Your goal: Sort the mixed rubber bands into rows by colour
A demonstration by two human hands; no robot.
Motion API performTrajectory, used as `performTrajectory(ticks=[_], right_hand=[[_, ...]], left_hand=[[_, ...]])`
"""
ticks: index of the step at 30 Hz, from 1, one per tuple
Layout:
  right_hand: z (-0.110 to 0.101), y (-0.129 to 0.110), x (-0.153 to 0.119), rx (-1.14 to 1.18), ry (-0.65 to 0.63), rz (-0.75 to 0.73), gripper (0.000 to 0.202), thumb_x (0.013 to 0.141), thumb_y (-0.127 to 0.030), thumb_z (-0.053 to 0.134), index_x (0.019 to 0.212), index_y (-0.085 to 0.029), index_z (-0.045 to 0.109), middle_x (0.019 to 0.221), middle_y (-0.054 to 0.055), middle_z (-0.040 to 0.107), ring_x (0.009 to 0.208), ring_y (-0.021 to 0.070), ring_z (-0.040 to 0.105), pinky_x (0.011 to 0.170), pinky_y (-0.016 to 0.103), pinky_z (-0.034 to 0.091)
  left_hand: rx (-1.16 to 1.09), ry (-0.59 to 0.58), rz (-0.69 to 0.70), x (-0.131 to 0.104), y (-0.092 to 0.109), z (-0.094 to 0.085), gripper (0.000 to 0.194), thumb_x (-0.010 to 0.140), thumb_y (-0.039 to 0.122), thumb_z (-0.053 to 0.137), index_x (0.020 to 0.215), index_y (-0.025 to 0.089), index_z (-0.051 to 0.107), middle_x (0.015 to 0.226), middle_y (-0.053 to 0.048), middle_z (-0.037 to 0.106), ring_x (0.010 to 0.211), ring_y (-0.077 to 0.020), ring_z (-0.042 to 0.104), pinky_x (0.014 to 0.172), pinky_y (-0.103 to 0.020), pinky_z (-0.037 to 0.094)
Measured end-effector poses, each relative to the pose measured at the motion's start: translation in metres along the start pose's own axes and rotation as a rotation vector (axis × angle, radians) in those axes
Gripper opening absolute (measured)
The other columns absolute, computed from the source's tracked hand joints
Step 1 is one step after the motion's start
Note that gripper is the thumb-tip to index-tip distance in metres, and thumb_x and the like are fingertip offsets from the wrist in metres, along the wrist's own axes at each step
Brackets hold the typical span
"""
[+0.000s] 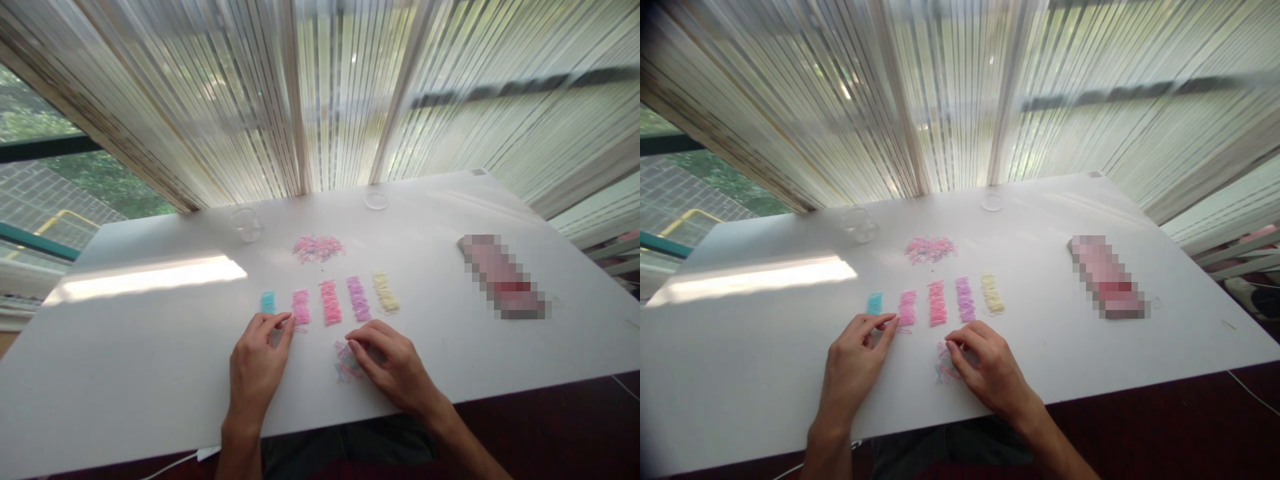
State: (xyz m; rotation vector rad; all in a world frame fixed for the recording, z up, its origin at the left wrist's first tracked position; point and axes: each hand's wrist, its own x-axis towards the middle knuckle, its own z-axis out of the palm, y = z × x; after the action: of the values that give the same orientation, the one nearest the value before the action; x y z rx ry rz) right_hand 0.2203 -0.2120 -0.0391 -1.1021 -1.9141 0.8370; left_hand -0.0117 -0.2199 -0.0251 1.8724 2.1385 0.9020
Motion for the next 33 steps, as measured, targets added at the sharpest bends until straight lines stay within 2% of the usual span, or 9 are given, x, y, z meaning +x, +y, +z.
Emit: performTrajectory(ticks=[4, 7, 15, 21, 23, 25, 27, 33], right_hand=[[0.000, 0.000, 0.000, -0.007, 0.003, -0.005, 0.014, 0.099, -0.021, 0.055, 0.098, -0.023, 0.069, 0.086, 0.004, 0.069, 0.080, 0.0186, 0.067, 0.073, 0.030, 0.055], [0.000, -0.001, 0.000, -0.008, 0.002, -0.009, 0.015, 0.099, -0.021, 0.055, 0.097, -0.023, 0.069, 0.086, 0.005, 0.069, 0.080, 0.0187, 0.067, 0.073, 0.030, 0.055], [0.001, 0.001, 0.001, 0.011, 0.018, -0.012, 0.014, 0.098, -0.021, 0.055, 0.096, -0.022, 0.069, 0.087, 0.005, 0.069, 0.079, 0.0178, 0.066, 0.073, 0.029, 0.054], [0.000, 0.000, 0.004, 0.012, 0.089, -0.004, 0.012, 0.097, -0.019, 0.057, 0.093, -0.021, 0.069, 0.081, 0.003, 0.067, 0.074, 0.0161, 0.064, 0.071, 0.027, 0.053], [-0.002, -0.002, 0.003, 0.001, 0.119, -0.008, 0.012, 0.096, -0.018, 0.057, 0.093, -0.021, 0.068, 0.080, 0.002, 0.066, 0.072, 0.0158, 0.063, 0.070, 0.027, 0.053], [-0.004, -0.003, 0.002, -0.013, 0.130, -0.011, 0.012, 0.095, -0.017, 0.057, 0.094, -0.020, 0.068, 0.080, 0.002, 0.065, 0.073, 0.0159, 0.063, 0.071, 0.027, 0.052], [-0.007, -0.004, 0.000, -0.033, 0.113, -0.004, 0.013, 0.095, -0.016, 0.056, 0.095, -0.021, 0.068, 0.082, 0.002, 0.065, 0.075, 0.0162, 0.063, 0.072, 0.027, 0.052], [-0.007, 0.002, -0.007, -0.084, 0.027, 0.040, 0.014, 0.094, -0.016, 0.056, 0.098, -0.022, 0.068, 0.087, 0.003, 0.066, 0.078, 0.0173, 0.064, 0.074, 0.029, 0.053]], left_hand=[[0.001, -0.019, 0.037, -0.008, -0.001, -0.004, 0.027, 0.093, 0.045, 0.059, 0.102, 0.025, 0.074, 0.085, 0.000, 0.065, 0.052, -0.0110, 0.049, 0.055, -0.024, 0.043], [0.009, -0.049, 0.046, -0.013, -0.002, -0.003, 0.023, 0.091, 0.044, 0.061, 0.100, 0.025, 0.072, 0.088, 0.000, 0.067, 0.056, -0.0122, 0.054, 0.057, -0.024, 0.045], [0.069, 0.003, 0.009, -0.009, -0.001, 0.009, 0.021, 0.093, 0.043, 0.061, 0.094, 0.024, 0.070, 0.084, 0.001, 0.067, 0.059, -0.0135, 0.056, 0.058, -0.024, 0.042], [-0.039, 0.024, 0.086, -0.014, -0.002, 0.006, 0.023, 0.097, 0.043, 0.057, 0.096, 0.024, 0.069, 0.087, 0.001, 0.067, 0.057, -0.0124, 0.054, 0.059, -0.025, 0.045], [-0.100, -0.049, 0.145, -0.020, 0.001, 0.005, 0.020, 0.098, 0.039, 0.055, 0.099, 0.025, 0.069, 0.092, 0.000, 0.068, 0.065, -0.0135, 0.061, 0.064, -0.025, 0.049], [-0.137, -0.176, 0.217, -0.027, 0.007, 0.006, 0.017, 0.099, 0.035, 0.055, 0.104, 0.026, 0.069, 0.097, 0.000, 0.070, 0.076, -0.0148, 0.066, 0.067, -0.024, 0.051], [-0.127, -0.260, 0.261, -0.031, 0.014, 0.011, 0.018, 0.099, 0.032, 0.055, 0.109, 0.027, 0.068, 0.098, 0.000, 0.070, 0.078, -0.0152, 0.069, 0.067, -0.024, 0.052], [-0.030, -0.295, 0.309, -0.025, 0.026, 0.026, 0.019, 0.097, 0.027, 0.058, 0.113, 0.027, 0.068, 0.098, 0.001, 0.070, 0.081, -0.0167, 0.072, 0.066, -0.023, 0.054]])
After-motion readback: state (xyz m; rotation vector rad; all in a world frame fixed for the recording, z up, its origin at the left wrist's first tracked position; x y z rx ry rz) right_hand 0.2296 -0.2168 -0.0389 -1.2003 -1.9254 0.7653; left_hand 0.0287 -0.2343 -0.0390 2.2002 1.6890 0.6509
